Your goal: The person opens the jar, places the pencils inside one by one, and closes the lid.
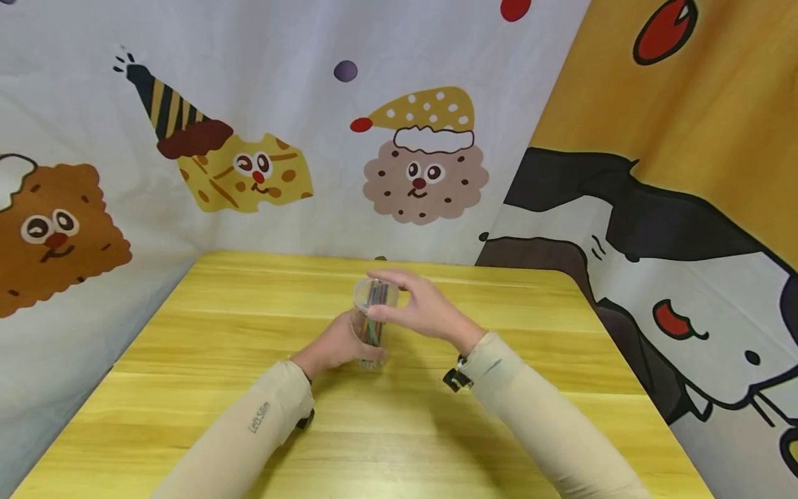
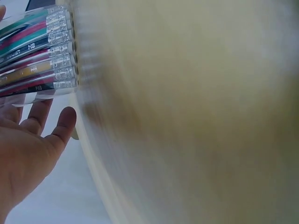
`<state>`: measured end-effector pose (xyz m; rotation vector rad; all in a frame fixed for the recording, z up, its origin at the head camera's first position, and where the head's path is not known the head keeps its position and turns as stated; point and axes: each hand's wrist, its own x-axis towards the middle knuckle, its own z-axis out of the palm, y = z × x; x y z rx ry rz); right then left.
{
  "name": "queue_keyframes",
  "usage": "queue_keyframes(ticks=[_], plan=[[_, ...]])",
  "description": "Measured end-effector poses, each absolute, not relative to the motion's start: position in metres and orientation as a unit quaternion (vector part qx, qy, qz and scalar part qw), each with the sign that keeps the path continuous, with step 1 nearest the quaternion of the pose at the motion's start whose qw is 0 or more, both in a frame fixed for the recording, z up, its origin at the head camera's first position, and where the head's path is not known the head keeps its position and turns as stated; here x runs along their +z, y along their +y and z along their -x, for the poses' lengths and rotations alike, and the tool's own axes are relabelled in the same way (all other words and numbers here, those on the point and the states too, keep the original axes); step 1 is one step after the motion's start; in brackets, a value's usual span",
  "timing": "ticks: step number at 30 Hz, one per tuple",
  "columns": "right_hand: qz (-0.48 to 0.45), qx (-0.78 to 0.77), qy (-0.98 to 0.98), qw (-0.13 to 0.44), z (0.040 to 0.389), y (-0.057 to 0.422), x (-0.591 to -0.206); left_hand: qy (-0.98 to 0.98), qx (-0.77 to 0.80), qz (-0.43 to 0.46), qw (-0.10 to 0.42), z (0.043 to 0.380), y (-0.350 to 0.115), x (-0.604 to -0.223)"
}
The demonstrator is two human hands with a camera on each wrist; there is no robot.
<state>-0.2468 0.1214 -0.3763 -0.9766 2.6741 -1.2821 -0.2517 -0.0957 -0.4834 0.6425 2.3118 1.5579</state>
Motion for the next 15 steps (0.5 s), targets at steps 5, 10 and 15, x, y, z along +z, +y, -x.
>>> queue_keyframes(ticks=[5,10,15], plan=[[0.331,-0.434,0.827,0.134,0.269,0.141,-0.367,0.797,0.543,-0.224,0.139,0.253,-0.094,-0.486],[0.303,-0.451,0.834,0.095,0.266,0.136,-0.372,0.785,0.553,-0.239,0.144,0.255,-0.094,-0.485],[0.296,-0.448,0.843,0.038,0.261,0.125,-0.38,0.783,0.556,-0.233,0.151,0.255,-0.096,-0.483]])
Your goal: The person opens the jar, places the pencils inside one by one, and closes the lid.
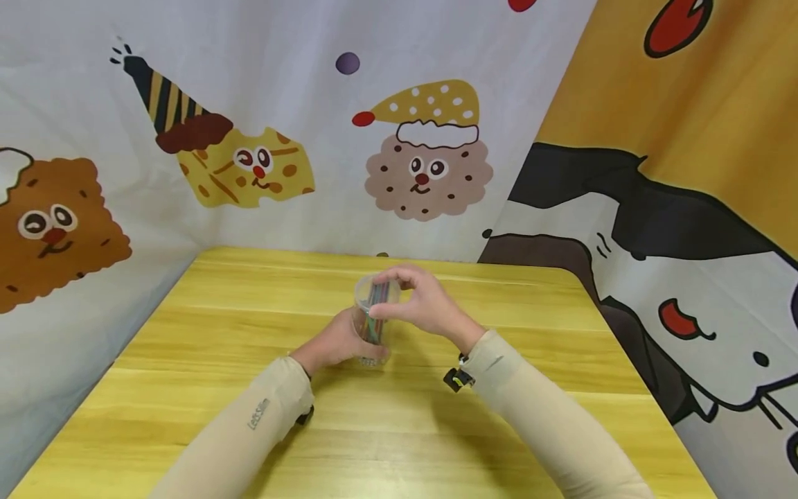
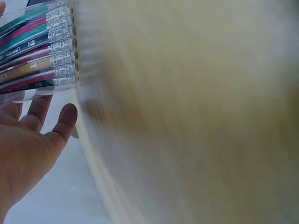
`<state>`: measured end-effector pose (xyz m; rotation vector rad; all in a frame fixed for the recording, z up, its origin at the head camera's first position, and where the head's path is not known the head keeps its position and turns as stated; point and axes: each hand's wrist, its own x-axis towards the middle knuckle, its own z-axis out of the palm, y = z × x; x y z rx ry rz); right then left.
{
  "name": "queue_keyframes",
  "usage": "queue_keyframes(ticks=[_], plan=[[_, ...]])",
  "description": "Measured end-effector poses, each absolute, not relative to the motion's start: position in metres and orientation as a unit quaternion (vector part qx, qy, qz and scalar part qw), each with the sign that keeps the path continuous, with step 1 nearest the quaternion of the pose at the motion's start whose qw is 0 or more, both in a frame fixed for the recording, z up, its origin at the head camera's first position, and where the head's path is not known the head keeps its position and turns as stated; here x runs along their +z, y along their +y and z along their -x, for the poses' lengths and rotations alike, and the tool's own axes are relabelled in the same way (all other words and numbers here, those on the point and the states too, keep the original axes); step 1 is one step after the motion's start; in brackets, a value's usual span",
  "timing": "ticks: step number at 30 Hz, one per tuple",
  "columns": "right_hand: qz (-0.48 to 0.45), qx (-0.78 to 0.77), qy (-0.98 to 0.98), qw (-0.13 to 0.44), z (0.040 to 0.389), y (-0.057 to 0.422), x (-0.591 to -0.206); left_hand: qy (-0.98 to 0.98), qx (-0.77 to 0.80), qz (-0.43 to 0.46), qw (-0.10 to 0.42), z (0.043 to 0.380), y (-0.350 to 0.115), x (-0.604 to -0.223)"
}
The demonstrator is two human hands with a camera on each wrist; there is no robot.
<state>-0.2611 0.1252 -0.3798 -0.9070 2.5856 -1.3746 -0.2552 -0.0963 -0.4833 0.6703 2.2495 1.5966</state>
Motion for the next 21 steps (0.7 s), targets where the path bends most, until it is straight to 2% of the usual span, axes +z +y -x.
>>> queue_keyframes(ticks=[2,7,9,11,17,19,21], plan=[[0.306,-0.445,0.84,0.049,0.263,0.127,-0.379,0.784,0.555,-0.231,0.153,0.255,-0.096,-0.483],[0.346,-0.44,0.817,0.139,0.273,0.138,-0.374,0.785,0.554,-0.229,0.158,0.254,-0.095,-0.484],[0.337,-0.437,0.82,0.15,0.273,0.139,-0.372,0.783,0.555,-0.23,0.16,0.253,-0.095,-0.485],[0.312,-0.439,0.833,0.127,0.268,0.135,-0.373,0.78,0.558,-0.232,0.16,0.253,-0.095,-0.484],[0.262,-0.429,0.864,-0.026,0.244,0.115,-0.385,0.787,0.555,-0.222,0.156,0.254,-0.096,-0.483],[0.268,-0.428,0.863,-0.028,0.243,0.113,-0.385,0.79,0.55,-0.221,0.156,0.254,-0.096,-0.482],[0.29,-0.43,0.855,0.005,0.248,0.116,-0.382,0.791,0.548,-0.222,0.158,0.254,-0.097,-0.482]])
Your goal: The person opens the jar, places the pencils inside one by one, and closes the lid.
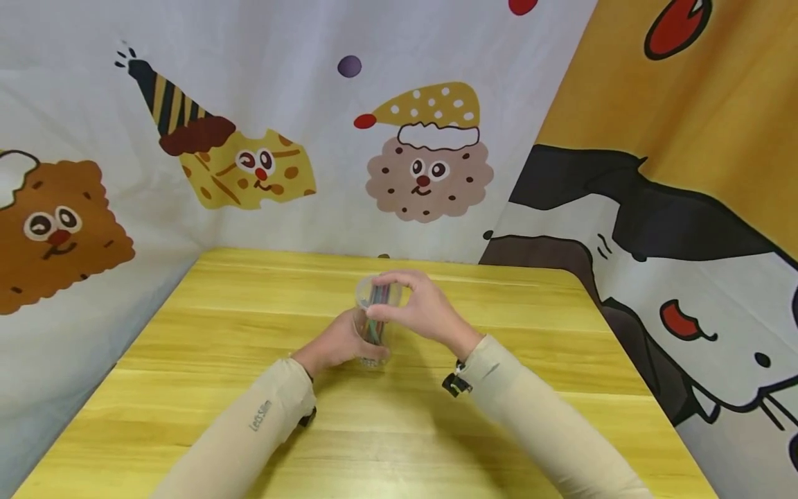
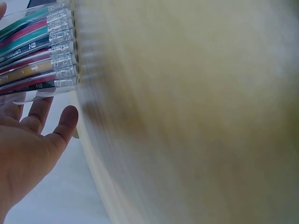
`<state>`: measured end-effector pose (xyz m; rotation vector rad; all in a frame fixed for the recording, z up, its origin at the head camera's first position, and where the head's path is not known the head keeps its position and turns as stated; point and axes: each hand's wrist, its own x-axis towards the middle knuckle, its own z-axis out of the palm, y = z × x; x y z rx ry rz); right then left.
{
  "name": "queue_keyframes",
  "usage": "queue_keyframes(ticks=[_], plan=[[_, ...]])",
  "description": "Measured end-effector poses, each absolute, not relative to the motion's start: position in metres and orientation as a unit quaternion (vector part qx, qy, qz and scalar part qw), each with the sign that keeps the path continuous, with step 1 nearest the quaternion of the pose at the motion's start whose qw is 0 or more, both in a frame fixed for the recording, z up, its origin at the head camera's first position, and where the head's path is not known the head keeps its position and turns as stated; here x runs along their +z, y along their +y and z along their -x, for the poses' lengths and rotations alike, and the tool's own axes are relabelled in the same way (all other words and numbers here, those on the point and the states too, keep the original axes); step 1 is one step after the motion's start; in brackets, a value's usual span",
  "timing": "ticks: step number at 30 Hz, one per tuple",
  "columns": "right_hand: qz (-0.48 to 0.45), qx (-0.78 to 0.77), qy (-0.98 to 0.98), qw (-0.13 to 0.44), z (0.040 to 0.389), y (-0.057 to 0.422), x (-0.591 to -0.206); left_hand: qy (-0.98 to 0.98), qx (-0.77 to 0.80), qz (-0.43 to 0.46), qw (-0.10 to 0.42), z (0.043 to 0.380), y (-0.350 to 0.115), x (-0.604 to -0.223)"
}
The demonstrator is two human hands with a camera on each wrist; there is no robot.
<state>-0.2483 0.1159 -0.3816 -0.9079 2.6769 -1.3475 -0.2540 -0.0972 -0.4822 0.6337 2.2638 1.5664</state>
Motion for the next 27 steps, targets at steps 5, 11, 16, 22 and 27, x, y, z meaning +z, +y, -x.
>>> queue_keyframes(ticks=[5,11,16,22,27], plan=[[0.337,-0.422,0.83,0.14,0.27,0.132,-0.372,0.786,0.556,-0.218,0.163,0.252,-0.097,-0.486],[0.304,-0.436,0.836,0.132,0.271,0.129,-0.372,0.778,0.564,-0.224,0.162,0.252,-0.099,-0.483],[0.272,-0.425,0.863,0.019,0.25,0.115,-0.378,0.784,0.558,-0.221,0.16,0.253,-0.101,-0.48],[0.317,-0.456,0.825,0.106,0.264,0.126,-0.378,0.775,0.562,-0.229,0.176,0.255,-0.101,-0.481],[0.327,-0.469,0.802,0.173,0.275,0.137,-0.374,0.774,0.559,-0.238,0.179,0.256,-0.099,-0.481]])
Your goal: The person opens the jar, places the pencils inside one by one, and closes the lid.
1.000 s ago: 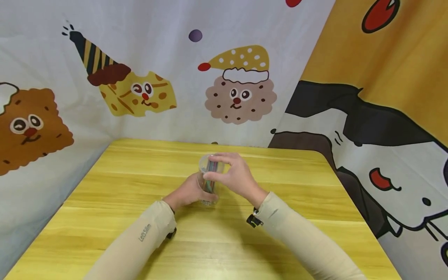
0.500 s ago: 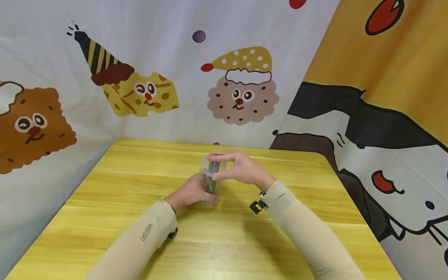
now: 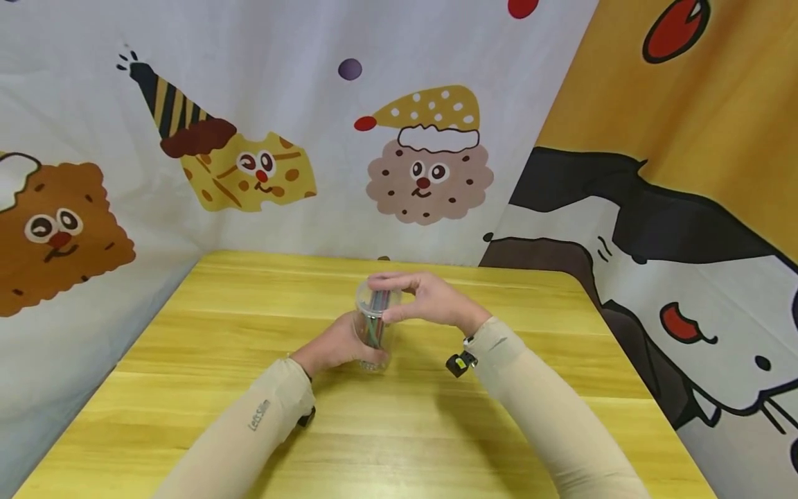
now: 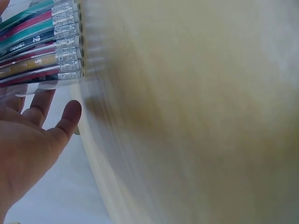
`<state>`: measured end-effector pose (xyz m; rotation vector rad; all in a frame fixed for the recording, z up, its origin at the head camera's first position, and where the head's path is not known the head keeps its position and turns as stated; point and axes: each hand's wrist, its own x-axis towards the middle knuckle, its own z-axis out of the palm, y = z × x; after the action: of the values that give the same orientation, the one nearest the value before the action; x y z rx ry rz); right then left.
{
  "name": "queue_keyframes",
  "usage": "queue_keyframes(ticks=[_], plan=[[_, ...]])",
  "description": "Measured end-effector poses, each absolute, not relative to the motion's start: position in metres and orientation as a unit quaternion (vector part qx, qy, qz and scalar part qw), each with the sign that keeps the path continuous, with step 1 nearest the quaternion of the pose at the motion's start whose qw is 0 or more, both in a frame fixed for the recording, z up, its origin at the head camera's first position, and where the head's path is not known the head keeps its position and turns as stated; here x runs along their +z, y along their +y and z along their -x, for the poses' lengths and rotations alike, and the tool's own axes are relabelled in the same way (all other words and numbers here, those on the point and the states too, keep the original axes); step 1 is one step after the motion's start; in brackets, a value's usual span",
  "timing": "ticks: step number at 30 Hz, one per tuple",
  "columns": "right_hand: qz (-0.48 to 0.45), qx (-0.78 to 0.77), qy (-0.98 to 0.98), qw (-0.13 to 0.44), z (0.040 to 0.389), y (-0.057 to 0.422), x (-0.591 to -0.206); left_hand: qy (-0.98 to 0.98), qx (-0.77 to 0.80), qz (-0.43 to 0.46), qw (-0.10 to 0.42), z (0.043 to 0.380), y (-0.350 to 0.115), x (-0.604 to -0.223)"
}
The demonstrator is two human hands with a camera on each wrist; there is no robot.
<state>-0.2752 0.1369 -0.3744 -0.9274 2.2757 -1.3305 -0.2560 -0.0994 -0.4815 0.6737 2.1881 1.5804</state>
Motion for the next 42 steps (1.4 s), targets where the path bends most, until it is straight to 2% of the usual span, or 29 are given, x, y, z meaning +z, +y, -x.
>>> queue_keyframes(ticks=[3,9,12,14,20,23,29,36,42], plan=[[0.298,-0.469,0.821,0.13,0.267,0.132,-0.376,0.776,0.561,-0.236,0.165,0.255,-0.099,-0.48],[0.24,-0.441,0.864,-0.043,0.235,0.107,-0.386,0.799,0.545,-0.219,0.126,0.253,-0.097,-0.478],[0.224,-0.429,0.872,-0.077,0.23,0.102,-0.389,0.804,0.539,-0.218,0.127,0.252,-0.096,-0.478],[0.234,-0.434,0.868,-0.055,0.232,0.106,-0.387,0.801,0.541,-0.215,0.136,0.252,-0.095,-0.479],[0.315,-0.427,0.845,0.062,0.254,0.129,-0.371,0.799,0.548,-0.203,0.142,0.255,-0.096,-0.48],[0.322,-0.424,0.845,0.057,0.262,0.132,-0.368,0.798,0.549,-0.203,0.144,0.256,-0.097,-0.48],[0.299,-0.364,0.882,-0.003,0.261,0.122,-0.377,0.8,0.542,-0.216,0.144,0.256,-0.098,-0.481],[0.339,-0.43,0.833,0.08,0.27,0.128,-0.382,0.795,0.547,-0.22,0.146,0.255,-0.098,-0.482],[0.316,-0.433,0.843,0.047,0.265,0.12,-0.386,0.789,0.552,-0.222,0.156,0.254,-0.098,-0.481]])
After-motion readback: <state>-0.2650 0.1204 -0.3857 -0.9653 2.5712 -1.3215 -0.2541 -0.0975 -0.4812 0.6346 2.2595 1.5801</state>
